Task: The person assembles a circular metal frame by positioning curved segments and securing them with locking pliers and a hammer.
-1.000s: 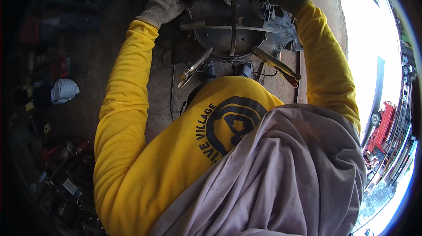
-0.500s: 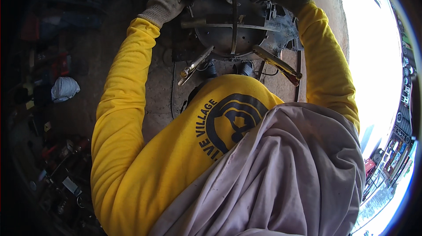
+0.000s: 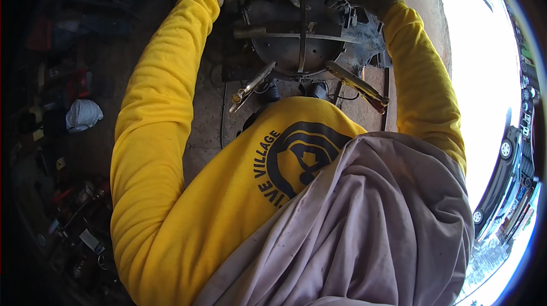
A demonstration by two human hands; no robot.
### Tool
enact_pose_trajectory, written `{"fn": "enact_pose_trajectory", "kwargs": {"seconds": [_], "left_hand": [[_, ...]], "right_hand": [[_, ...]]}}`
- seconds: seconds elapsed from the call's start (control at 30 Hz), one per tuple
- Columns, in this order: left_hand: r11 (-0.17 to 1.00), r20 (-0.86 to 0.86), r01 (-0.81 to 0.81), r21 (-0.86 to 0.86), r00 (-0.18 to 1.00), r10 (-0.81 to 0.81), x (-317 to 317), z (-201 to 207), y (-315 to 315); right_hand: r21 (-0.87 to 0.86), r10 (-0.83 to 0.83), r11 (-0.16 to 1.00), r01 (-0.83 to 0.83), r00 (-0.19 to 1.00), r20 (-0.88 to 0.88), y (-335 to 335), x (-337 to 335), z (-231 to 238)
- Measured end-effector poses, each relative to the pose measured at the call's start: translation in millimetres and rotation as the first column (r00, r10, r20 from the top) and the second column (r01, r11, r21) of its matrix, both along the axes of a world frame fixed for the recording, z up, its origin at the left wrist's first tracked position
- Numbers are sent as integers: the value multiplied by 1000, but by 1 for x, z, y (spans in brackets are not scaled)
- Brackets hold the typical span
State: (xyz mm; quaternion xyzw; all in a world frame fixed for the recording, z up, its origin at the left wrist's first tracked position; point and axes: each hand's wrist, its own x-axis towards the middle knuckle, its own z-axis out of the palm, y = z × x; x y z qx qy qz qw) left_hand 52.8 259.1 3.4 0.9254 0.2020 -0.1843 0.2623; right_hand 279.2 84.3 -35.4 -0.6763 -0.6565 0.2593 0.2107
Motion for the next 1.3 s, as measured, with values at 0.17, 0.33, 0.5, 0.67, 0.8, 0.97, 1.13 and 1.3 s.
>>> {"fn": "enact_pose_trajectory", "kwargs": {"seconds": [0.17,0.33,0.5,0.67,0.8,0.97,1.13,1.3], "left_hand": [[999,6,-4,-48,1000,4,-1,12,2],[979,70,-25,-205,997,40,-9,13,6],[880,199,-41,-473,968,152,-8,-66,50],[831,256,-49,-555,940,227,-8,-56,32],[940,168,-136,-312,966,195,-8,-49,35],[938,113,-108,-331,982,153,-12,-26,21],[896,457,26,-443,867,201,-17,-64,17],[1000,639,-16,-26,769,29,-25,-57,5]], "right_hand": [[13,3,1000,-3,1000,-7,3,2,1],[22,12,1000,-12,1000,-19,4,2,8],[-17,17,1000,-18,997,-73,4,5,6],[-100,-33,995,15,982,-184,-12,12,18],[-135,-56,990,30,979,-197,-17,13,23],[-336,-259,906,255,965,34,-24,-16,35],[212,-75,977,-5,928,366,-32,-10,-4],[315,-25,933,-174,843,538,-24,-19,2]]}}
